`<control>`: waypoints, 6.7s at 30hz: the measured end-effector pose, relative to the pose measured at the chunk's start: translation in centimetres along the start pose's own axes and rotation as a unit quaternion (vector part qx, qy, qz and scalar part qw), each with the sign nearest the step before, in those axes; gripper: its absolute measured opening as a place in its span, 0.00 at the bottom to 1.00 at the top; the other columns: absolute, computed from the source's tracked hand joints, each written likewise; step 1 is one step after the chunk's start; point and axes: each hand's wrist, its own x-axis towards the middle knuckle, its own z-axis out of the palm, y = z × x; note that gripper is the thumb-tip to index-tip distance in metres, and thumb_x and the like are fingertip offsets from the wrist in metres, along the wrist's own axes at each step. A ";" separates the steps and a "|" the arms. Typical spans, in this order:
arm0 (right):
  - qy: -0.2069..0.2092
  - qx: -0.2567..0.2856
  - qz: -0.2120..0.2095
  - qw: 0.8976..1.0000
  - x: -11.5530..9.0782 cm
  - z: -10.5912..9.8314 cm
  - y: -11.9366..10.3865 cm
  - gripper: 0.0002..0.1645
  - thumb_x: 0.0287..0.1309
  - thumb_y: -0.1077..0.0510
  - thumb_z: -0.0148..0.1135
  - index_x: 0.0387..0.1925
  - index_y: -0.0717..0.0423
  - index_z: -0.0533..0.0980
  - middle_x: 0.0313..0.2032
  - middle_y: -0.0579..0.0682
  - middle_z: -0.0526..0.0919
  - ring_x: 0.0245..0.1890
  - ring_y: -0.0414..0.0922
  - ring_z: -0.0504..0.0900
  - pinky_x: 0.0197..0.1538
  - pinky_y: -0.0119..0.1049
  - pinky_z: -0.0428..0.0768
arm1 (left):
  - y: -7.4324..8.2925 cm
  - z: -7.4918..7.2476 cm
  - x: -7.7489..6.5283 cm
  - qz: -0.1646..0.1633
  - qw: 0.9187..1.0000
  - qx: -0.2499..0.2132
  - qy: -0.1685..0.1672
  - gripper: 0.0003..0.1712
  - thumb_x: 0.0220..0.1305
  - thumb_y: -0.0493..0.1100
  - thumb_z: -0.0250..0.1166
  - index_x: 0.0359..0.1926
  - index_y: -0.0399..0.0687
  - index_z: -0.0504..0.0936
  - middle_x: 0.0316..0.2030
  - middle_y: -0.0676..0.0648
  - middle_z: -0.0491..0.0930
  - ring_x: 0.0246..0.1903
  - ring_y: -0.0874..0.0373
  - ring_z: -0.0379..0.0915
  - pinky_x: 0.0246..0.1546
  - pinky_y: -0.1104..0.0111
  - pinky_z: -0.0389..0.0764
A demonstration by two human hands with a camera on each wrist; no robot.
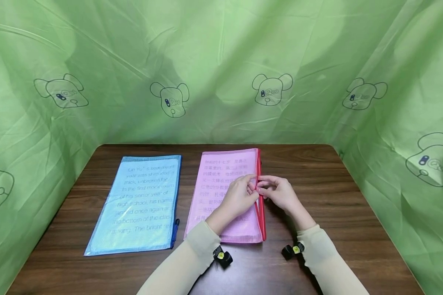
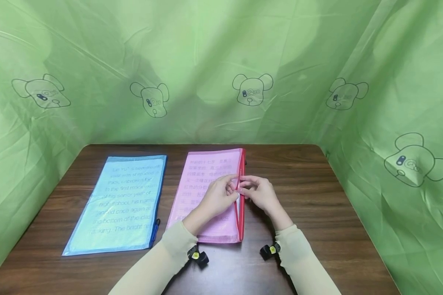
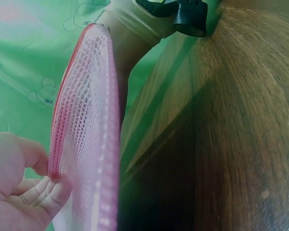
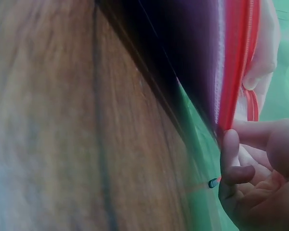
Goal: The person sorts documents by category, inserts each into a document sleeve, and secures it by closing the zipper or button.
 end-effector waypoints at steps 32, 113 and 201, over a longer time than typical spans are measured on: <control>-0.020 -0.159 -0.041 0.986 3.4 -4.7 -1.3 0.25 0.68 0.60 0.76 0.62 0.65 0.82 0.55 0.61 0.90 0.52 0.55 0.90 0.50 0.36 0.84 | -4.1 -5.1 4.1 -0.016 0.997 0.054 -0.061 0.34 0.67 0.44 0.72 0.72 0.41 0.75 0.56 0.44 0.85 0.50 0.52 0.84 0.57 0.58 0.83; 0.010 -0.131 -0.110 0.985 11.8 -2.1 -1.2 0.10 0.65 0.56 0.80 0.46 0.55 0.91 0.40 0.50 0.94 0.41 0.44 0.90 0.41 0.31 0.83 | -7.3 -6.6 11.4 0.046 0.995 0.068 -0.057 0.10 0.76 0.37 0.68 0.53 0.51 0.88 0.46 0.49 0.90 0.50 0.54 0.85 0.59 0.59 0.81; -0.115 -0.192 -0.179 0.958 3.9 -2.1 -2.3 0.05 0.67 0.59 0.78 0.42 0.45 0.91 0.34 0.34 0.91 0.32 0.38 0.84 0.38 0.34 0.83 | -8.8 -10.5 11.3 -0.012 0.997 -0.073 0.006 0.10 0.78 0.34 0.64 0.52 0.49 0.88 0.39 0.49 0.86 0.40 0.54 0.76 0.45 0.63 0.77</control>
